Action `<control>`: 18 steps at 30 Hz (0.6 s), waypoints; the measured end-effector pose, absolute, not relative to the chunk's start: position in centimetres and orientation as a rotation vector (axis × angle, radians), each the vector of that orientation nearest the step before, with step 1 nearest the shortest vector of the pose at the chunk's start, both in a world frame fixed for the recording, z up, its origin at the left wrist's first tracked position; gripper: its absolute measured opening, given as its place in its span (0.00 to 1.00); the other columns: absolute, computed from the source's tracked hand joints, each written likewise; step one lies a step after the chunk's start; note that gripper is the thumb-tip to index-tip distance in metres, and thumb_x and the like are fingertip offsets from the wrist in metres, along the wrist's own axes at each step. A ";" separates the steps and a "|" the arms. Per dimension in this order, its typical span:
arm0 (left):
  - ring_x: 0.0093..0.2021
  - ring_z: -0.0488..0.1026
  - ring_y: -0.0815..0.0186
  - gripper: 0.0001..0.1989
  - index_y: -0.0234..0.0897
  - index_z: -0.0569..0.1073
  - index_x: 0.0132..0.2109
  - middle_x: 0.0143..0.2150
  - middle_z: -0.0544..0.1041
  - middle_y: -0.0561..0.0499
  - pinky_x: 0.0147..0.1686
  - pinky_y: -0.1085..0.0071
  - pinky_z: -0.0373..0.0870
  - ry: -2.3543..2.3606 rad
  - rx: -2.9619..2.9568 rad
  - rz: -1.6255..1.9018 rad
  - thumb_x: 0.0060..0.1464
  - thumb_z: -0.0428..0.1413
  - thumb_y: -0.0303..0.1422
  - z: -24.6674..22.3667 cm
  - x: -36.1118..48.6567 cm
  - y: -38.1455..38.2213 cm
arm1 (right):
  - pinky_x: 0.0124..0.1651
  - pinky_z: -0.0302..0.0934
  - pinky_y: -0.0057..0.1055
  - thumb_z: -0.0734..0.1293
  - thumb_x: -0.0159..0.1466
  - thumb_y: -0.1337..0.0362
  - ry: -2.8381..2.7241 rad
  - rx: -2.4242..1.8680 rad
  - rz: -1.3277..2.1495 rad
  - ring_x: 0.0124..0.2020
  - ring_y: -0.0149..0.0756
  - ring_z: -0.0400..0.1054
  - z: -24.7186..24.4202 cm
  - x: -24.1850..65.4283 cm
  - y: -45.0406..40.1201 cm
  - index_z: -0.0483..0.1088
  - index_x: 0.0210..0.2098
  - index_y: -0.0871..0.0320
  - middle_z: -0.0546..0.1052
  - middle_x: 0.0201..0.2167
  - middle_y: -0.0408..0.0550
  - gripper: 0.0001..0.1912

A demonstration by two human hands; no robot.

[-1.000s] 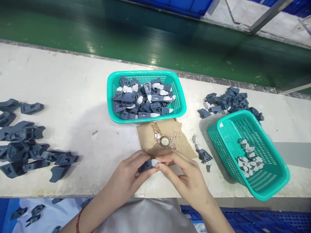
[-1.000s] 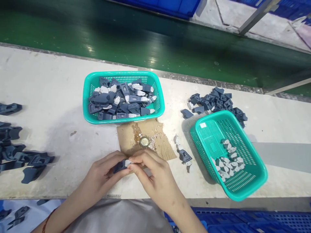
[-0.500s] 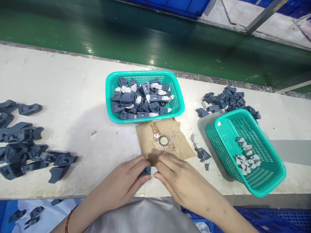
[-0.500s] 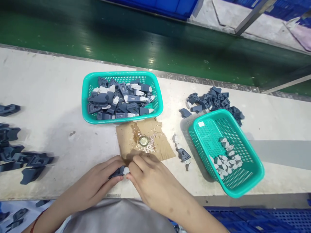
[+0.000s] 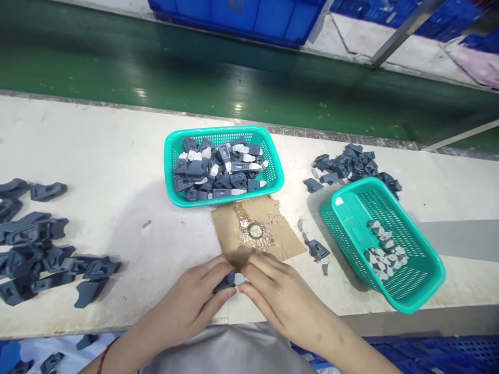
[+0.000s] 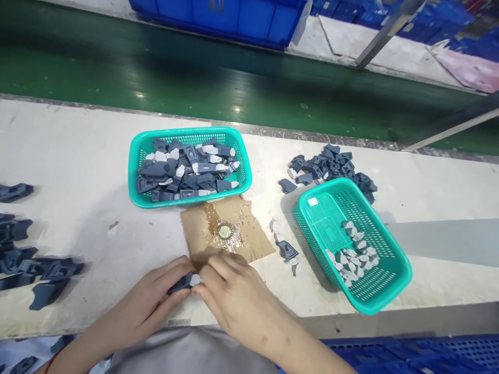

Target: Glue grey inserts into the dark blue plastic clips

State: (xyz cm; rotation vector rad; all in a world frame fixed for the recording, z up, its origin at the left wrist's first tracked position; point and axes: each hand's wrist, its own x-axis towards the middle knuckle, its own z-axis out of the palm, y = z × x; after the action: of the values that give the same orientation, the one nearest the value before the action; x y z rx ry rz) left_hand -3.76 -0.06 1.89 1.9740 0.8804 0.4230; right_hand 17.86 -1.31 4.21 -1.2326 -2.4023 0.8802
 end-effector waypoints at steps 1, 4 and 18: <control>0.51 0.80 0.61 0.12 0.40 0.70 0.56 0.52 0.81 0.45 0.50 0.71 0.77 0.862 1.974 0.441 0.71 0.47 0.33 2.1 -3.9 0.0 | 0.39 0.67 0.36 0.55 0.78 0.61 -2.363 -1.210 0.899 0.37 0.41 0.71 4.5 18.1 -1.3 0.69 0.37 0.60 0.75 0.35 0.51 0.17; 0.45 0.81 0.65 0.11 0.44 0.71 0.55 0.47 0.81 0.50 0.44 0.76 0.76 0.868 1.996 0.517 0.69 0.52 0.31 3.1 -4.6 0.7 | 0.40 0.66 0.32 0.56 0.78 0.59 -2.183 -1.254 0.924 0.38 0.37 0.72 5.6 20.3 -0.9 0.71 0.40 0.57 0.76 0.35 0.47 0.16; 0.67 0.67 0.43 0.22 0.36 0.65 0.66 0.66 0.68 0.35 0.64 0.48 0.67 1.453 2.652 0.755 0.68 0.53 0.36 5.0 -4.2 9.0 | 0.46 0.65 0.43 0.59 0.65 0.62 -1.735 -2.616 0.031 0.45 0.54 0.73 1.6 39.6 -0.8 0.74 0.51 0.59 0.80 0.47 0.60 0.19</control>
State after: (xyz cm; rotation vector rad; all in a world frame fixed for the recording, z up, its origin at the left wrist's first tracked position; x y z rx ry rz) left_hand -4.24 8.97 4.99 2.6522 1.4531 0.7548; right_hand 39.63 -0.81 1.64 -2.6161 -1.7353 0.0307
